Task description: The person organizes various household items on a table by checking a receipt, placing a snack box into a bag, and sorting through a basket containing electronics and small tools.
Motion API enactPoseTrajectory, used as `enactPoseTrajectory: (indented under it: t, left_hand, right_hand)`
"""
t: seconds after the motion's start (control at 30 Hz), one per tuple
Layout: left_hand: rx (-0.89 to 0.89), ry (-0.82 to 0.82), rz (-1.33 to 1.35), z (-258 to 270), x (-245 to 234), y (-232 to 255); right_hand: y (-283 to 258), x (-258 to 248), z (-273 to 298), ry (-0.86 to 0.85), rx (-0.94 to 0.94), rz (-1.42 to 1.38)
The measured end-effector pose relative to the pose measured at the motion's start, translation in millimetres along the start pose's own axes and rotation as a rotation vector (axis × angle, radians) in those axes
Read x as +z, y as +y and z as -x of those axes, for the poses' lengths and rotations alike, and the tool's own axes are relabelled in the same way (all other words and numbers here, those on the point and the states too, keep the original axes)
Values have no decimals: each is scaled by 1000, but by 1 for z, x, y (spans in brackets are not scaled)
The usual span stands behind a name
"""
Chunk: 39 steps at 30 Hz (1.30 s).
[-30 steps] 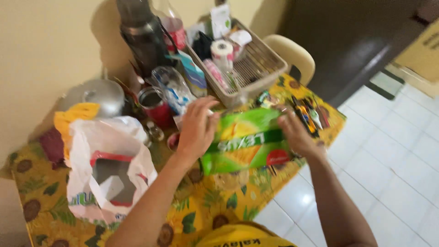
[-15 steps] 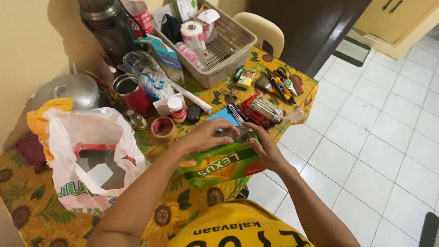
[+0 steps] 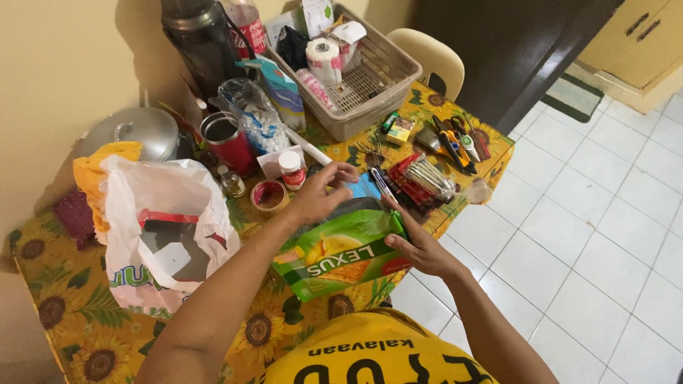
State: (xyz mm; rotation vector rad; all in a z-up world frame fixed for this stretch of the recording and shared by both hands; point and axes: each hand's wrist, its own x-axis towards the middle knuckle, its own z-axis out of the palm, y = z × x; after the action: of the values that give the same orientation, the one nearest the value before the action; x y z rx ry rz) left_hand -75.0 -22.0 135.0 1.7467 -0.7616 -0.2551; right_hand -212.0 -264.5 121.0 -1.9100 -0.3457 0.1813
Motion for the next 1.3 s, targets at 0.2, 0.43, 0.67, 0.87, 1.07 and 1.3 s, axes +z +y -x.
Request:
enactPoseTrajectory:
  t: [0.2,0.43,0.67,0.87,1.07,1.3]
  left_hand:
    - [-241,201,295,-10,-39,-24]
    - [-303,945,804,-38,-69,-71]
    - [101,1339,865,-58,-100,-116]
    - [-110,1332,946,-64,-110,-94]
    - [-377,1234,1078,-37,-71,-60]
    - [-236,1186,940,-7,-19,-111]
  right_hand:
    - [5,-1,-3,48,73,-94]
    - [41,2,8,149,21,-184]
    - [82,19,15,186,278,-353]
    - [83,61,-10,140,235,-375]
    - [51,84,-30,146,129,-225]
    - [22,28,-25,773,-210,18]
